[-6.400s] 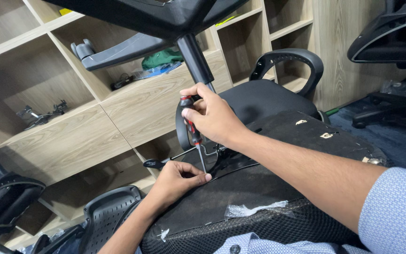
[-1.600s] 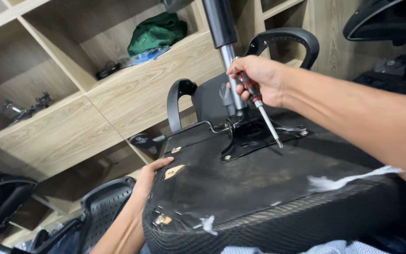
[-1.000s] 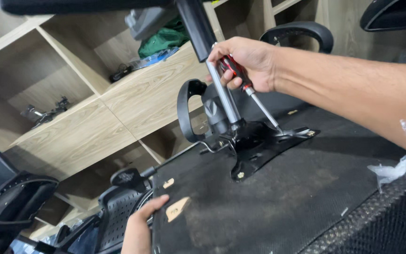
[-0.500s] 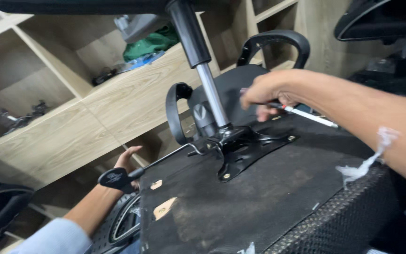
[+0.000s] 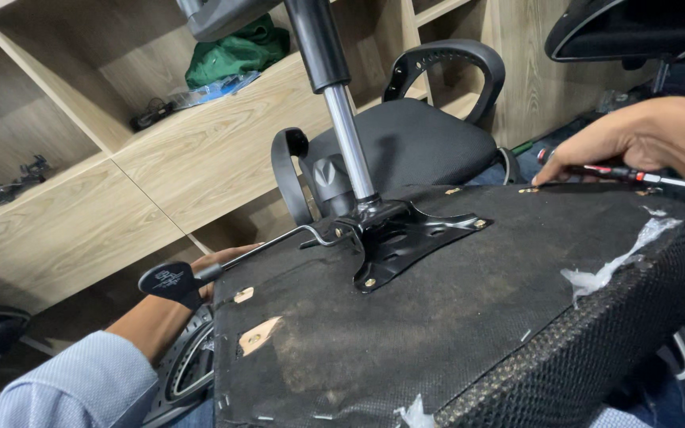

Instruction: The person uses a screwdriver to tighten screws on the underside of an office chair seat, securing the seat to the gas lift mechanism. The chair is held upside down during the process.

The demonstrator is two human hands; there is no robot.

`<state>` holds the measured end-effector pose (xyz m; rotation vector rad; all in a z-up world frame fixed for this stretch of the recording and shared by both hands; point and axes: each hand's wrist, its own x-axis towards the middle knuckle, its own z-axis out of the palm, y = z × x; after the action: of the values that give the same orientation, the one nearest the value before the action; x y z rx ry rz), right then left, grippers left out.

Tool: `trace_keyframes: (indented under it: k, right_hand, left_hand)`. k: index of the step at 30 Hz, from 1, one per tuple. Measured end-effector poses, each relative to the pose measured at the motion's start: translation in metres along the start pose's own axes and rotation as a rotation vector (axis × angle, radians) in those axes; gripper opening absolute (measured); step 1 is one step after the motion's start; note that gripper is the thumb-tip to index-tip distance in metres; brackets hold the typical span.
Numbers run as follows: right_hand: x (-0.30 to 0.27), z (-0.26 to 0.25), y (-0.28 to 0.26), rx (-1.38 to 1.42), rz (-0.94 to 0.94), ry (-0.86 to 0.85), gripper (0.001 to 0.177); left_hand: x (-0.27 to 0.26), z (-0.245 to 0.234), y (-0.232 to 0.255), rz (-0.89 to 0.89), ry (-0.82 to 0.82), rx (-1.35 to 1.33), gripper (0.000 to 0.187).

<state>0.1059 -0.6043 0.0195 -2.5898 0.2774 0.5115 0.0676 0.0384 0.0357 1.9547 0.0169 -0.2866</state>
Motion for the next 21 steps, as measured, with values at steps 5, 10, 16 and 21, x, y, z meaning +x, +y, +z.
trace_keyframes:
  k: [5,10,16,21]
  right_hand:
    - [0.06,0.022,0.061,0.437,-0.029,-0.101,0.048]
    - [0.132,0.03,0.119,1.5,-0.552,-0.361,0.053]
    - [0.137,-0.017,0.041,0.877,-0.494,-0.225,0.043]
    - [0.072,-0.048,-0.07,0.54,-1.038,-0.211,0.036]
  left_hand:
    - [-0.006,0.002,-0.006,0.019,-0.008,-0.098,0.046]
    - [-0.028,0.009,-0.014,-0.012,0.097,-0.202,0.043]
    - [-0.052,-0.027,-0.04,0.08,0.208,0.425,0.041]
    - [-0.037,-0.06,-0.085,-0.312,0.229,-0.91,0.035]
